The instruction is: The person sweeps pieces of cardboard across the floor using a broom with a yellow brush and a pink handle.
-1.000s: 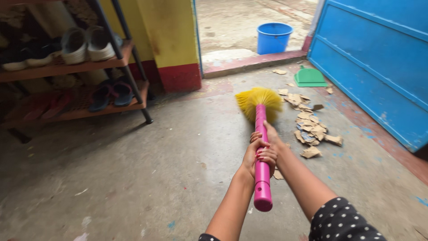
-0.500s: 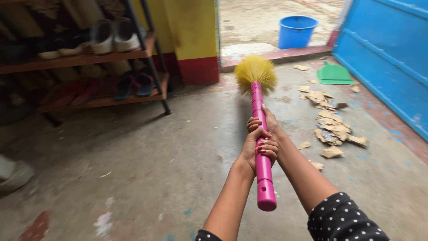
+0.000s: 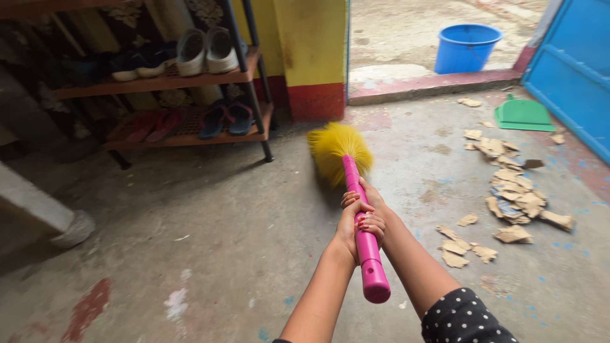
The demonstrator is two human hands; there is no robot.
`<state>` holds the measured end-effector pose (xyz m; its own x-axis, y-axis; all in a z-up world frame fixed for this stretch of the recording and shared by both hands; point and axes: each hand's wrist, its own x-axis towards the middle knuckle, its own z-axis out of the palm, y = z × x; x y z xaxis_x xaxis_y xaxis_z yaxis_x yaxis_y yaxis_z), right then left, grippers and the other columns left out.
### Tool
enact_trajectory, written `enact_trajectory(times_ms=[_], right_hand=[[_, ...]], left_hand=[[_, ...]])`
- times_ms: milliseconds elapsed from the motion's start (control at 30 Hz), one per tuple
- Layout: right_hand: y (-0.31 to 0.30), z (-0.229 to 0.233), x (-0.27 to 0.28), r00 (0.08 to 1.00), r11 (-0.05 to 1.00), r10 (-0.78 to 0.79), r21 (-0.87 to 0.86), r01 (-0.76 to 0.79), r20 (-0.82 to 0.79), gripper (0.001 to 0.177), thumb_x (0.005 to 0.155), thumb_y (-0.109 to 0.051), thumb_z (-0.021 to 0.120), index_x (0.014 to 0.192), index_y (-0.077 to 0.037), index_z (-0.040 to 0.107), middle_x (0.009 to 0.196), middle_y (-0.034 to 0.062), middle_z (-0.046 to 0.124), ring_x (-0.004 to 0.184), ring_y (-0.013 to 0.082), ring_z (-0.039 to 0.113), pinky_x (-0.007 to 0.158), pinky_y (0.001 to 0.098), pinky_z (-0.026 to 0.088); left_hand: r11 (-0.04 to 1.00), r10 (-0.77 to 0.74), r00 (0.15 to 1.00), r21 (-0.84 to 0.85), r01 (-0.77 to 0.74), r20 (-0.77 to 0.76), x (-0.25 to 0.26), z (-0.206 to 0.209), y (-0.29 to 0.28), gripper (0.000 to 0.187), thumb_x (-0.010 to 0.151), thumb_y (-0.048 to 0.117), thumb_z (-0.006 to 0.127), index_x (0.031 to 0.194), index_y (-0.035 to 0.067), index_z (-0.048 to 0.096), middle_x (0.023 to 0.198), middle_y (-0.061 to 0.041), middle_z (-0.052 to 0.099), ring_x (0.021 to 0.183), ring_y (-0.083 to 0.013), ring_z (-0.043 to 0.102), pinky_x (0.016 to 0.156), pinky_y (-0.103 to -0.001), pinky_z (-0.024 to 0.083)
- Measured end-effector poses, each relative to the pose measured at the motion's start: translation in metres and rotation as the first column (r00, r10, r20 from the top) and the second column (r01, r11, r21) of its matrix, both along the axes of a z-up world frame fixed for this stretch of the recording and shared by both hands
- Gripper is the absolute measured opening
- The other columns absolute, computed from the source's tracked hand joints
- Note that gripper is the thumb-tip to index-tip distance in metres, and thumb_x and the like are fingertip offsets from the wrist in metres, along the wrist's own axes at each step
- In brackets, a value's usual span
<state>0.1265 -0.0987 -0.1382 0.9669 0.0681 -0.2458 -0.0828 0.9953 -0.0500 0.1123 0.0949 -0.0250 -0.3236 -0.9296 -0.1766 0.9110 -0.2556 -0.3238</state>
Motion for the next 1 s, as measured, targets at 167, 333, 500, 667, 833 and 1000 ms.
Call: enact_trajectory(times_ms=[167, 333, 500, 667, 833, 1000], right_hand=[[-0.042, -0.009, -0.056, 0.995, 0.995, -0.088, -0.056, 0.086, -0.042, 0.058, 0.094, -0.061, 0.061, 0.076, -0.008, 0.045, 0.059, -0.0016, 0.046, 0.051, 0.0122, 0.047, 0.050, 0.0248, 0.044], [-0.084, -0.002, -0.128, 0.975, 0.982, -0.180, -0.081, 0.171, -0.132, 0.058, 0.090, -0.064, 0.061, 0.071, -0.013, 0.042, 0.058, -0.0021, 0.045, 0.050, 0.0117, 0.047, 0.051, 0.0254, 0.044], [-0.102, 0.038, -0.172, 0.907, 0.909, -0.392, -0.216, 0.357, -0.153, 0.059, 0.090, -0.066, 0.060, 0.071, -0.013, 0.042, 0.057, -0.0026, 0.044, 0.046, 0.0098, 0.045, 0.043, 0.0231, 0.042], [-0.084, 0.077, -0.182, 0.876, 0.855, -0.467, -0.317, 0.410, -0.125, 0.059, 0.092, -0.066, 0.059, 0.073, -0.012, 0.044, 0.056, -0.0039, 0.044, 0.044, 0.0083, 0.044, 0.038, 0.0212, 0.040], [-0.050, 0.101, -0.145, 0.919, 0.888, -0.381, -0.314, 0.335, -0.097, 0.057, 0.092, -0.064, 0.059, 0.073, -0.013, 0.042, 0.057, -0.0039, 0.043, 0.046, 0.0088, 0.044, 0.041, 0.0212, 0.042], [-0.017, 0.093, -0.086, 0.990, 0.986, -0.143, -0.091, 0.142, -0.003, 0.058, 0.094, -0.062, 0.062, 0.077, -0.010, 0.046, 0.060, -0.0036, 0.045, 0.047, 0.0065, 0.045, 0.044, 0.0211, 0.044]], left_hand=[[0.996, -0.084, 0.992, -0.049, 0.080, -0.094, -0.041, -0.011, -0.038, 0.035, 0.085, 0.006, 0.063, 0.061, 0.016, 0.040, 0.053, 0.005, 0.043, 0.042, -0.0045, 0.042, 0.041, -0.019, 0.039], [0.974, -0.194, 0.973, -0.146, 0.176, -0.126, -0.085, -0.012, -0.076, 0.036, 0.086, 0.005, 0.062, 0.061, 0.016, 0.039, 0.052, 0.005, 0.042, 0.042, -0.0047, 0.041, 0.042, -0.019, 0.039], [0.942, -0.296, 0.947, -0.201, 0.268, -0.125, -0.107, 0.002, -0.101, 0.033, 0.088, 0.004, 0.061, 0.065, 0.016, 0.041, 0.054, 0.006, 0.043, 0.044, -0.0038, 0.042, 0.043, -0.018, 0.039], [0.936, -0.252, 0.967, -0.262, 0.234, -0.039, -0.115, 0.019, -0.097, 0.034, 0.089, 0.003, 0.060, 0.063, 0.017, 0.042, 0.052, 0.007, 0.042, 0.042, -0.0027, 0.040, 0.040, -0.017, 0.038], [0.963, -0.156, 0.987, -0.215, 0.162, 0.043, -0.095, 0.036, -0.067, 0.025, 0.087, 0.005, 0.060, 0.068, 0.015, 0.046, 0.052, 0.007, 0.041, 0.041, -0.0030, 0.039, 0.039, -0.018, 0.038], [0.988, -0.026, 0.995, -0.149, 0.040, 0.097, -0.062, 0.043, -0.028, 0.022, 0.085, 0.008, 0.062, 0.070, 0.014, 0.047, 0.051, 0.007, 0.041, 0.040, -0.0036, 0.039, 0.038, -0.018, 0.037]])
